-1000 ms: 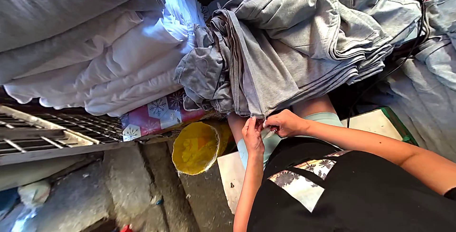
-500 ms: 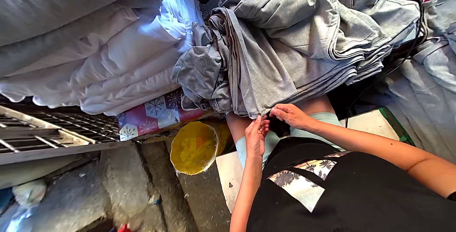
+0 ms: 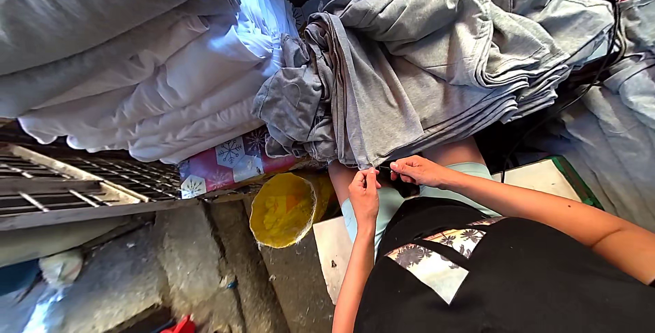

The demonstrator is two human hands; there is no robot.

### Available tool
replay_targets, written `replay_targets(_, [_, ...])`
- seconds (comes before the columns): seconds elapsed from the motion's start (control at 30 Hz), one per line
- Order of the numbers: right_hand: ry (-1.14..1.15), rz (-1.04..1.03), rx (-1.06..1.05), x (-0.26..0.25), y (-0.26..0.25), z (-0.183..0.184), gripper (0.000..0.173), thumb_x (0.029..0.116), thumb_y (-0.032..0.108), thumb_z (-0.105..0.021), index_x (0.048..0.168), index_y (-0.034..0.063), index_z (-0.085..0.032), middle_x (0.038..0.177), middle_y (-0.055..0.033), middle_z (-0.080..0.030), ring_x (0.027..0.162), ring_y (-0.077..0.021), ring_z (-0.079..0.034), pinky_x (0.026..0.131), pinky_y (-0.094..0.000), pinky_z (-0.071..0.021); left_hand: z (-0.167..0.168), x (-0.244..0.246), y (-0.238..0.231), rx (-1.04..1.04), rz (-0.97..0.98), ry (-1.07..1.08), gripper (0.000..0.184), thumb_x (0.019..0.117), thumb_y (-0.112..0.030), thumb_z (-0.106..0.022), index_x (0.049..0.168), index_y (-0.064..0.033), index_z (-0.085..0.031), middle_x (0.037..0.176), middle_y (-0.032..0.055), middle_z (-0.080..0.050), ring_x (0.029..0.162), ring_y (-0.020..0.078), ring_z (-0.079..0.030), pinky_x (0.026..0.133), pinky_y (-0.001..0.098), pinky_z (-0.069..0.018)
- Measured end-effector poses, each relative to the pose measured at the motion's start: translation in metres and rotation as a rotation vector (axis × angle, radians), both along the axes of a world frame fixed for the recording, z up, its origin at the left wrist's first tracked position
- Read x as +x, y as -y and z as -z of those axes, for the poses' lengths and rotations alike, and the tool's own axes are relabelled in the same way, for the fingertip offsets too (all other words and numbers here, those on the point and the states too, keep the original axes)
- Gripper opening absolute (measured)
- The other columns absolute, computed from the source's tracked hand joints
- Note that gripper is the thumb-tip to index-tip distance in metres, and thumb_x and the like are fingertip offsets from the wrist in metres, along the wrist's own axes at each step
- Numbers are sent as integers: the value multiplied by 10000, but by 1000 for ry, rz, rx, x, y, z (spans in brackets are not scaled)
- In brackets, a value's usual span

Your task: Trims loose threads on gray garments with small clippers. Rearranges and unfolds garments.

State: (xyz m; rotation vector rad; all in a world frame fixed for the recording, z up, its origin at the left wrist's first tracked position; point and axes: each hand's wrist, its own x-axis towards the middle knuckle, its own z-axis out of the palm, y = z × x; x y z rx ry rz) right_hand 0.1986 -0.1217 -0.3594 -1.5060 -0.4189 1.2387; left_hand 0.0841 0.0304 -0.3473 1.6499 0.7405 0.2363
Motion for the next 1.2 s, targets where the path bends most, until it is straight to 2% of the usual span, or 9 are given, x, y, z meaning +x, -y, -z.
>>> replay_targets(0.1, [-6,9,-5,0,1,-1,372,1118,294,-418,1003,52,-676,612,109,-438,497,24,-367,490,-158,-308,9,6,-4,86,-11,-38,181,1006,-83,-611,870,-12,-706,584,-74,-533,482,-27,-433,493,160,-384])
replay_targets(0.17, [-25,23,6,2,0,-4,372,1120,292,-414,1010,50,-674,607,109,-439,491,24,-367,483,-153,-307,11,5,-5,107,1,-27,166,993,-70,-618,872,-15,-717,578,-85,-517,476,-32,-411,486,158,-366])
replay_targets(0.3, [-14,-27,19,7,-5,-11,389,1122,280,-408,1001,32,-682,593,107,-432,478,27,-359,472,-152,-300,1,-4,-2,108,32,46,175,1002,-27,-549,904,6,-690,640,-69,-570,557,-41,-507,558,129,-439])
replay_targets(0.4, [-7,-129,-11,8,-13,-15,399,1121,300,-414,971,46,-683,608,101,-445,485,23,-359,476,-160,-301,-5,-12,0,105,25,76,206,1006,-20,-504,894,7,-676,664,-60,-604,590,-32,-546,580,135,-459])
replay_targets(0.57, [-182,-175,14,12,-25,-19,423,1124,342,-386,863,107,-620,563,114,-431,436,36,-328,423,-143,-258,-11,-15,0,105,8,117,189,985,-9,-523,851,-3,-656,657,-69,-597,592,-42,-553,590,127,-473])
replay_targets(0.67, [-243,-195,7,22,-29,-22,456,1128,363,-368,905,87,-654,552,118,-415,417,45,-312,402,-134,-244,-10,-15,-1,98,9,124,190,980,-1,-521,843,2,-654,661,-65,-591,598,-41,-549,590,122,-468])
replay_targets(0.9, [-219,-234,-48,39,-37,-23,448,1117,335,-427,931,39,-708,531,93,-445,403,32,-321,395,-148,-250,-9,-20,-6,29,26,139,212,975,6,-519,837,-19,-677,660,-80,-569,589,-40,-508,570,126,-431])
replay_targets(1.0, [-200,-235,-72,40,-41,-25,423,1107,322,-462,938,29,-716,517,92,-426,396,28,-310,392,-154,-241,-7,-20,-7,43,14,138,217,965,3,-522,815,-30,-675,664,-83,-568,587,-43,-492,570,127,-413])
replay_targets(1.2, [-115,-179,-84,33,-47,-23,383,1076,278,-552,855,19,-728,487,82,-424,394,18,-314,404,-166,-257,-7,-20,-9,55,8,130,217,960,4,-529,802,-34,-673,664,-85,-566,594,-45,-491,575,130,-409])
